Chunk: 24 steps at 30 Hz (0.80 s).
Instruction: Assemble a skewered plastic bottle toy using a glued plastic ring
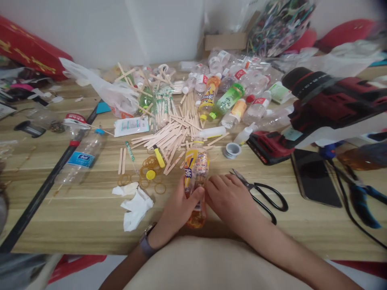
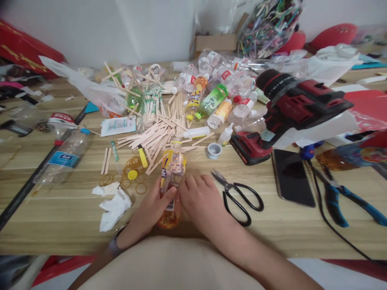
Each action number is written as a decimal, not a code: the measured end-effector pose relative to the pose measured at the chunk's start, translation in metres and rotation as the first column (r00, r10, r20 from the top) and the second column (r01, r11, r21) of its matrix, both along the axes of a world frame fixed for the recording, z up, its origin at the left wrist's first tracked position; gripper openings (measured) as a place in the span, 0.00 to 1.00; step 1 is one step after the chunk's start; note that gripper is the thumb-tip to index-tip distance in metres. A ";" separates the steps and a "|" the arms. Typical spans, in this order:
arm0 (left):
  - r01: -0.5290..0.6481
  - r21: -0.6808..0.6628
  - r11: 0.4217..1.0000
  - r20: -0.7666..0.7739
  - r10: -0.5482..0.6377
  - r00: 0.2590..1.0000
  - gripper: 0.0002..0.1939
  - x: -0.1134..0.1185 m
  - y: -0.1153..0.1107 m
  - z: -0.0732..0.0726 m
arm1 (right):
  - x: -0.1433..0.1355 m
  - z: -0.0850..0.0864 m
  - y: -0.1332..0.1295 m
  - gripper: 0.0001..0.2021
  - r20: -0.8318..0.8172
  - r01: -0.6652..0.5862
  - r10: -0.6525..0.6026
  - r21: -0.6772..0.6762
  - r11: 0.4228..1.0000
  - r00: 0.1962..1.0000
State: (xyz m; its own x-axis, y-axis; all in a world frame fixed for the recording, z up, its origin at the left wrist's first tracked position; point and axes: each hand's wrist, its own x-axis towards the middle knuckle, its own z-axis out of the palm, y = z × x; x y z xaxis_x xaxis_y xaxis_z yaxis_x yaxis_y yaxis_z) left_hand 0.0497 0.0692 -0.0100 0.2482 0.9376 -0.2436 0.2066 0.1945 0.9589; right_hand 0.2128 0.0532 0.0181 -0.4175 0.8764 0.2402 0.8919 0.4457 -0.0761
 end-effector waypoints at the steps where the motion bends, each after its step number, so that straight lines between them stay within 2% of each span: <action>1: 0.002 -0.006 1.000 0.014 -0.002 1.000 0.26 0.000 0.000 -0.001 | -0.002 0.000 0.001 0.08 -0.110 -0.005 0.000 -0.043 0.999 0.994; 4: -0.008 -0.064 0.998 0.101 0.014 0.995 0.24 0.000 -0.001 0.000 | -0.004 -0.004 0.005 0.09 -0.471 -0.033 -0.047 -0.161 0.986 0.881; 6: -0.020 -0.125 0.992 0.181 0.042 0.982 0.24 -0.002 -0.002 0.005 | -0.003 -0.009 0.010 0.11 -0.610 -0.008 -0.119 -0.201 0.980 0.783; 8: 0.004 -0.204 0.979 0.289 0.056 0.956 0.25 -0.004 -0.003 0.013 | 0.001 -0.013 0.016 0.12 -0.702 0.029 -0.196 -0.242 0.970 0.684; 10: 0.078 -0.297 0.952 0.418 0.056 0.907 0.28 -0.008 -0.003 0.020 | 0.006 -0.017 0.022 0.13 -0.774 0.050 -0.269 -0.295 0.954 0.573; 14: 0.232 -0.476 0.848 0.583 0.107 0.805 0.34 -0.014 -0.003 0.028 | 0.010 -0.015 0.024 0.14 -0.846 0.038 -0.354 -0.370 0.928 0.398; 16: 0.305 -0.512 0.803 0.630 0.110 0.769 0.38 -0.014 -0.002 0.027 | 0.005 -0.010 0.020 0.15 -0.874 0.027 -0.367 -0.379 0.925 0.317; 18: 0.347 -0.492 0.799 0.668 0.091 0.739 0.40 -0.012 -0.001 0.025 | -0.002 -0.004 0.016 0.15 -0.905 -0.062 -0.403 -0.414 0.908 0.135; 21: 0.253 -0.411 0.876 0.675 0.106 0.730 0.34 -0.009 0.000 0.021 | -0.014 0.002 0.010 0.13 -0.845 -0.282 -0.492 -0.430 0.858 -0.208; 22: 0.178 -0.385 0.906 0.658 0.134 0.741 0.30 -0.008 0.001 0.020 | -0.018 0.003 0.008 0.12 -0.820 -0.325 -0.504 -0.415 0.850 -0.272; 24: 0.020 -0.352 0.936 0.585 0.204 0.785 0.24 -0.007 0.001 0.019 | -0.024 0.003 0.005 0.12 -0.813 -0.356 -0.493 -0.383 0.853 -0.309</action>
State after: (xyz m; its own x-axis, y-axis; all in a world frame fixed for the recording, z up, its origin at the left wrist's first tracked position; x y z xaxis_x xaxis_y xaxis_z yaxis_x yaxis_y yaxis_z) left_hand 0.0427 0.0707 0.0094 0.3643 0.8575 -0.3632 -0.4276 0.5005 0.7527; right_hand 0.1890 0.0584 0.0208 0.0292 0.9944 -0.1012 -0.5010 -0.0730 -0.8624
